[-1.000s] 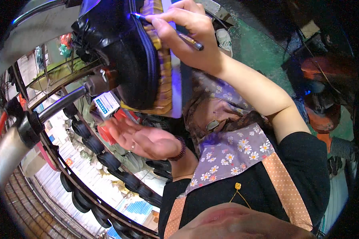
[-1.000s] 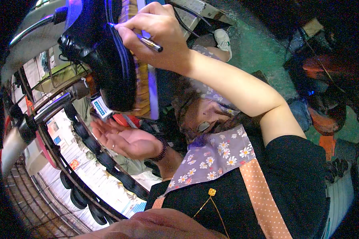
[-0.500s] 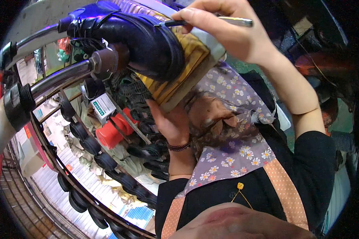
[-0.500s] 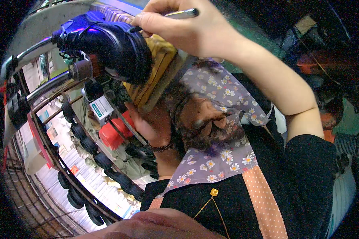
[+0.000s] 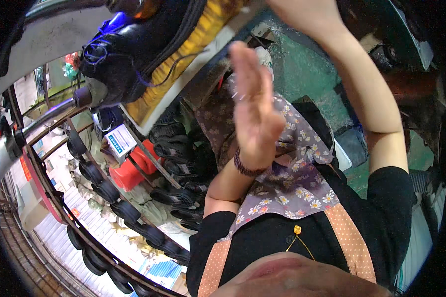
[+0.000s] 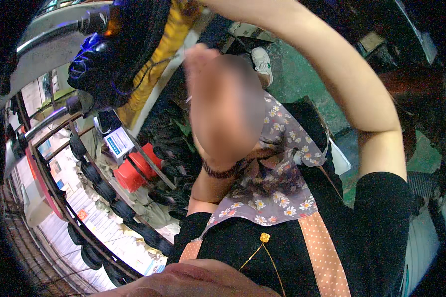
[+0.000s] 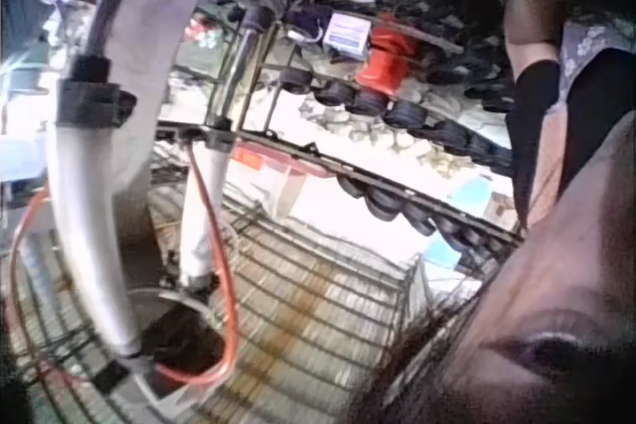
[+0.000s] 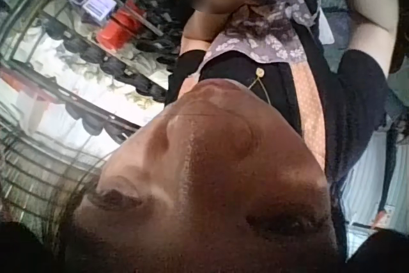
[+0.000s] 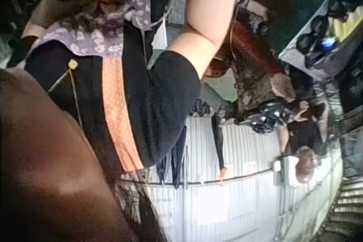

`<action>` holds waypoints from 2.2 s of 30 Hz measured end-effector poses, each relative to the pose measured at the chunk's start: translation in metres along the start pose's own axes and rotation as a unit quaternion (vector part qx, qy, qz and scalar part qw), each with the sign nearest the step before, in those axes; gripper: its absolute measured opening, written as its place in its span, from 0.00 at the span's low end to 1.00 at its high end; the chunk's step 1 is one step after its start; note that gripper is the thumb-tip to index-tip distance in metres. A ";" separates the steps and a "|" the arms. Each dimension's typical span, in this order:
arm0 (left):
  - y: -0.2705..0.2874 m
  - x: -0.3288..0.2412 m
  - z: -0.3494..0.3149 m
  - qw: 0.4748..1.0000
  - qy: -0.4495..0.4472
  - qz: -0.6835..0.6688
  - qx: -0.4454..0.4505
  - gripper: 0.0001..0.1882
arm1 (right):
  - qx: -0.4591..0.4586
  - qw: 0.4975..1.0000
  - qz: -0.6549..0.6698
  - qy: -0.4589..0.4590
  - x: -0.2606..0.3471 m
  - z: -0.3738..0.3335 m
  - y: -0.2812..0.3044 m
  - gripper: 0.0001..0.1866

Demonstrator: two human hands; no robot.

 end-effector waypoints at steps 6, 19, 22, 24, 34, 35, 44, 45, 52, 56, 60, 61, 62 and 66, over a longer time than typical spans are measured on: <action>0.091 -0.055 -0.023 0.761 -0.238 0.556 -0.235 0.58 | -0.071 0.997 -0.023 0.011 -0.011 -0.022 -0.062 0.07; 0.115 -0.031 -0.020 0.881 -0.067 0.372 -0.284 0.36 | -0.019 0.987 0.161 -0.012 0.027 -0.042 -0.108 0.19; 0.134 -0.021 -0.037 0.864 -0.053 0.418 -0.275 0.34 | 0.001 0.985 0.168 0.039 0.059 -0.048 -0.133 0.34; 0.132 -0.019 -0.036 0.833 0.000 0.484 -0.267 0.33 | 0.047 0.991 0.105 0.069 0.068 -0.046 -0.153 0.34; 0.099 -0.015 -0.027 0.720 -0.092 0.669 -0.157 0.28 | -0.005 0.994 0.000 0.114 0.091 -0.029 -0.164 0.15; 0.100 -0.014 -0.027 0.751 -0.096 0.635 -0.154 0.29 | 0.000 0.994 -0.003 0.112 0.091 -0.029 -0.163 0.15; 0.122 0.011 -0.012 0.756 -0.093 0.601 -0.241 0.39 | 0.004 0.996 -0.093 -0.014 0.083 -0.041 -0.168 0.26; 0.132 0.011 -0.016 0.775 -0.110 0.557 -0.277 0.38 | -0.029 0.999 -0.026 -0.020 0.084 -0.046 -0.168 0.29; 0.090 -0.020 0.005 0.791 -0.046 0.513 -0.329 0.43 | -0.234 0.787 0.480 -0.309 0.035 -0.015 -0.087 0.21; 0.100 -0.023 0.006 0.748 -0.064 0.570 -0.334 0.43 | -0.182 0.650 0.656 -0.338 0.002 -0.025 -0.011 0.18; 0.113 -0.026 -0.001 0.765 -0.101 0.546 -0.326 0.44 | -0.245 0.689 0.607 -0.310 -0.024 -0.049 0.069 0.23; 0.113 -0.030 -0.004 0.760 -0.102 0.553 -0.325 0.43 | -0.247 0.710 0.590 -0.295 -0.030 -0.044 0.085 0.23; 0.111 -0.032 -0.003 0.758 -0.102 0.559 -0.320 0.42 | -0.296 0.736 0.539 -0.284 -0.057 -0.043 0.104 0.19; 0.109 -0.037 -0.001 0.769 -0.099 0.549 -0.313 0.43 | -0.358 0.806 0.390 -0.263 -0.134 0.032 0.163 0.18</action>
Point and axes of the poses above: each hand's wrist, its own z-axis towards the middle knuckle, its own y-axis out of the back of the hand, x = y × z, the point moved 3 cm from there along z, towards the middle knuckle, and after that the axes turned 4 degrees about x, right-handed, at the moved point
